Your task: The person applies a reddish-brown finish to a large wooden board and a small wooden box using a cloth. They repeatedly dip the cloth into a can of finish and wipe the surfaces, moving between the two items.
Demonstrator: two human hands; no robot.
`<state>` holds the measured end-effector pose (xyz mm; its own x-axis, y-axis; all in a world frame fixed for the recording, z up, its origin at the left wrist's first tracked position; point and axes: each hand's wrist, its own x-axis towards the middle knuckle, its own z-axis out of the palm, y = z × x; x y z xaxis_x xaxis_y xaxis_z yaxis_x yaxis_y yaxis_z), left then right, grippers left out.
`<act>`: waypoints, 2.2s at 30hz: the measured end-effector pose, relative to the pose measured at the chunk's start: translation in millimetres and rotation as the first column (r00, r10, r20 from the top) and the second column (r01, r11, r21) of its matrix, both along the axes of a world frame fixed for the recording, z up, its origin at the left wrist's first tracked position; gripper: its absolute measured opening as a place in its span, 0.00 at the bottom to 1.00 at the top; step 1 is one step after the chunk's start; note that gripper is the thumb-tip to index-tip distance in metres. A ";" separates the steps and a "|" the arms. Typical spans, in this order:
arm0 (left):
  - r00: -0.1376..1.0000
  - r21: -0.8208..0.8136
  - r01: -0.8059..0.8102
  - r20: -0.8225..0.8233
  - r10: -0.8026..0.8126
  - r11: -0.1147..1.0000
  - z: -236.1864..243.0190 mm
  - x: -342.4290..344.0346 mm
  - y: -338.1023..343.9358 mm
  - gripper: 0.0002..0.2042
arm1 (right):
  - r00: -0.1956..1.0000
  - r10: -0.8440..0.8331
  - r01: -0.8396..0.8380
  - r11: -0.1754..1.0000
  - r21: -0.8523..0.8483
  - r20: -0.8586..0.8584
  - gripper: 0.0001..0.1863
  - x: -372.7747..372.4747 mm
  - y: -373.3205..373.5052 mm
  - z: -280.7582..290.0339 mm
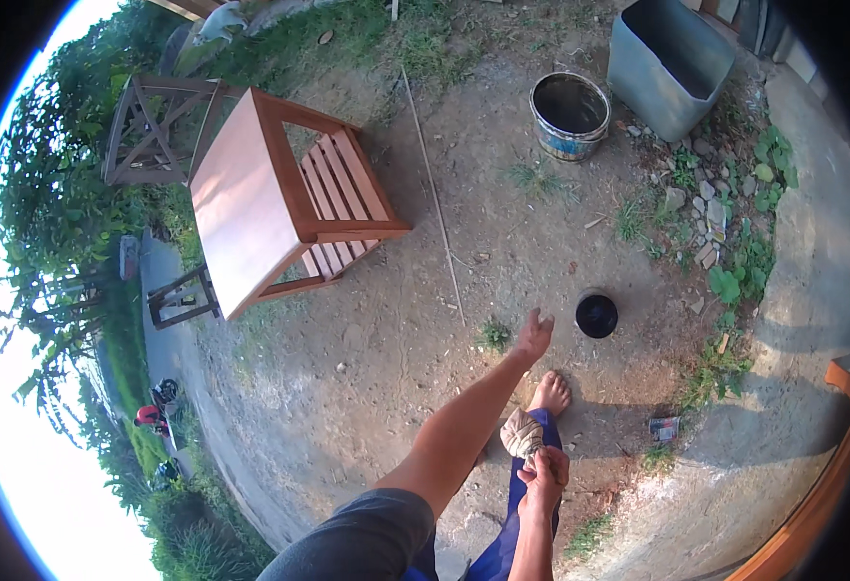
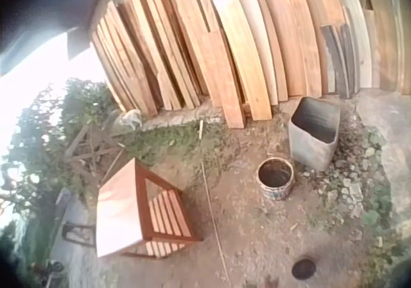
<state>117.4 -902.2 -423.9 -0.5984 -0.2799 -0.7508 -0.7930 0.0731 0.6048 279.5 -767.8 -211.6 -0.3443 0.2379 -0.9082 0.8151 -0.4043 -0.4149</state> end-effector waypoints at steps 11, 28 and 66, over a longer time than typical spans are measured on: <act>0.919 -0.536 0.037 0.351 0.182 0.844 235.9 270.2 -246.0 0.15 | 0.942 0.230 -0.232 0.973 0.020 -0.244 0.14 -33.3 -39.4 23.4; 0.664 -0.511 -0.687 -0.151 0.733 0.517 236.6 479.5 -540.0 0.22 | 0.528 0.846 -0.599 0.430 0.675 -0.071 0.10 -177.9 -260.8 10.2; 0.603 0.083 -0.792 -0.057 0.796 0.606 213.5 66.8 -829.8 0.50 | 0.654 0.706 -0.730 0.683 0.019 -0.272 0.28 -486.3 -659.7 -47.4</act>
<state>184.1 -1732.0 -210.4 -0.2146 -0.6424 -0.7357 -0.4751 -0.5895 0.6533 -206.9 -1427.5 -259.1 -0.5793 -0.2496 -0.7759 0.7455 0.2225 -0.6282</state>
